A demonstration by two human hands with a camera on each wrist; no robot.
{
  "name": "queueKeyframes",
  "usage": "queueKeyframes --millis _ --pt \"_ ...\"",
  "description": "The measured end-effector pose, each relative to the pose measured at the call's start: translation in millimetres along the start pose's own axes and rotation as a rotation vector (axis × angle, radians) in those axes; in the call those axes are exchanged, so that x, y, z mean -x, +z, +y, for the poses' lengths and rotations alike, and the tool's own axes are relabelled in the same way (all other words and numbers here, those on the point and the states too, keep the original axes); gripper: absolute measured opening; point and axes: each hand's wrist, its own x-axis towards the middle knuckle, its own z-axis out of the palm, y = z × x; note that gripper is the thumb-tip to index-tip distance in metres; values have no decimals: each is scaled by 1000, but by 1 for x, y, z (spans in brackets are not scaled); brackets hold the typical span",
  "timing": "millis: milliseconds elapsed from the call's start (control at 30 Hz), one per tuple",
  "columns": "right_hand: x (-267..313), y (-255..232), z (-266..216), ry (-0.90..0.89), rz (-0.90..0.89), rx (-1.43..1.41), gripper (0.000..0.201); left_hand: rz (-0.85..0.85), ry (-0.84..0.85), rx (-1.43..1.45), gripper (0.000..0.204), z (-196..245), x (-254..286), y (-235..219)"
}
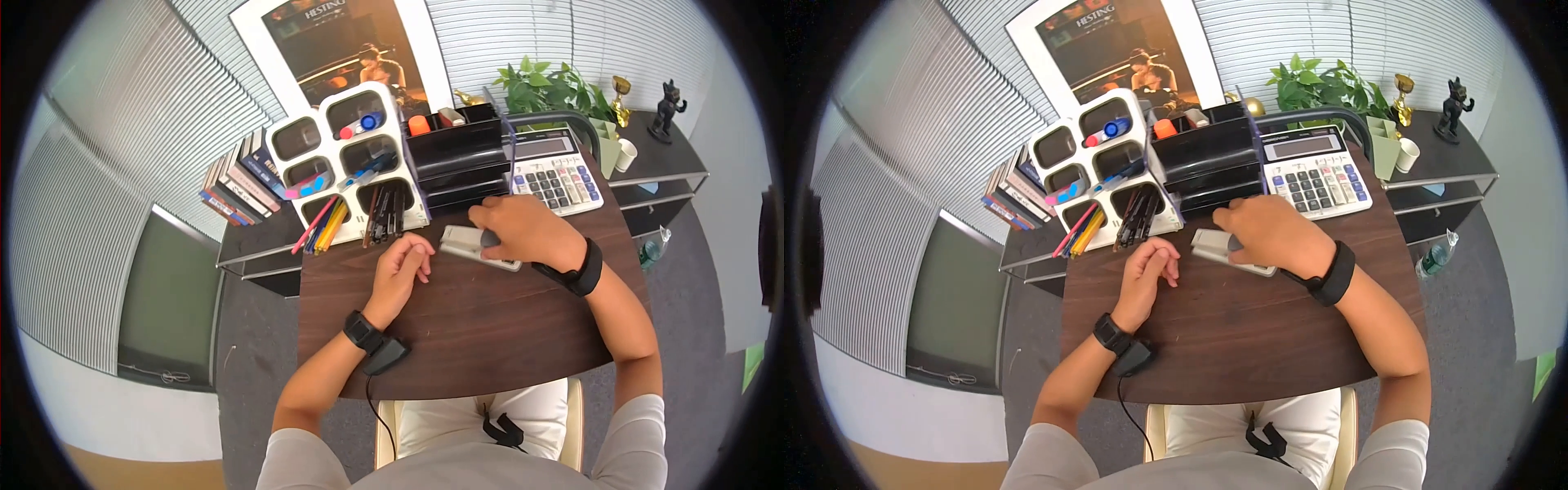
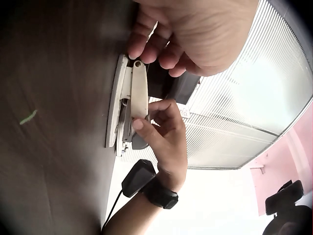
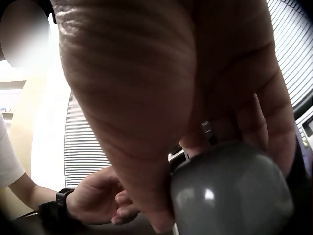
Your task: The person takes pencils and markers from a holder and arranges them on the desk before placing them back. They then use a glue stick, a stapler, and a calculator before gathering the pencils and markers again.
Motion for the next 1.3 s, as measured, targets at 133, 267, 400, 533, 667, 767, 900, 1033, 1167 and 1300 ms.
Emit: queueKeyframes --millis 133,267,400,533,667,767,900,1033,1167,1300 --pt "5 -3 -8 -36 -145 -38 29 3 25 -70 19 2 0 2" --pt "4 15 -9 -157 -315 -168 40 -50 9 -104 28 5 -2 4" --pt "0 35 -25 -107 -250 -143 39 -299 60 -236 49 10 -3 5" --pt "-1 34 -28 -40 -273 -179 39 -364 126 -395 59 6 -2 7" --pt "-1 36 -29 -25 -240 -173 38 -341 104 -423 58 6 -3 7" --pt "-1 35 -30 -11 -237 -165 37 -322 122 -414 58 5 -3 8" --pt "-1 33 -33 16 -245 -152 37 -329 71 -395 54 6 -4 8" --pt "1 41 -29 -31 -152 -162 35 -330 73 -415 51 8 -4 8" --pt "1 40 -30 -18 -156 -153 36 -324 73 -395 49 7 -4 8" --pt "1 40 -30 -13 -162 -160 36 -323 65 -402 49 7 -4 8"
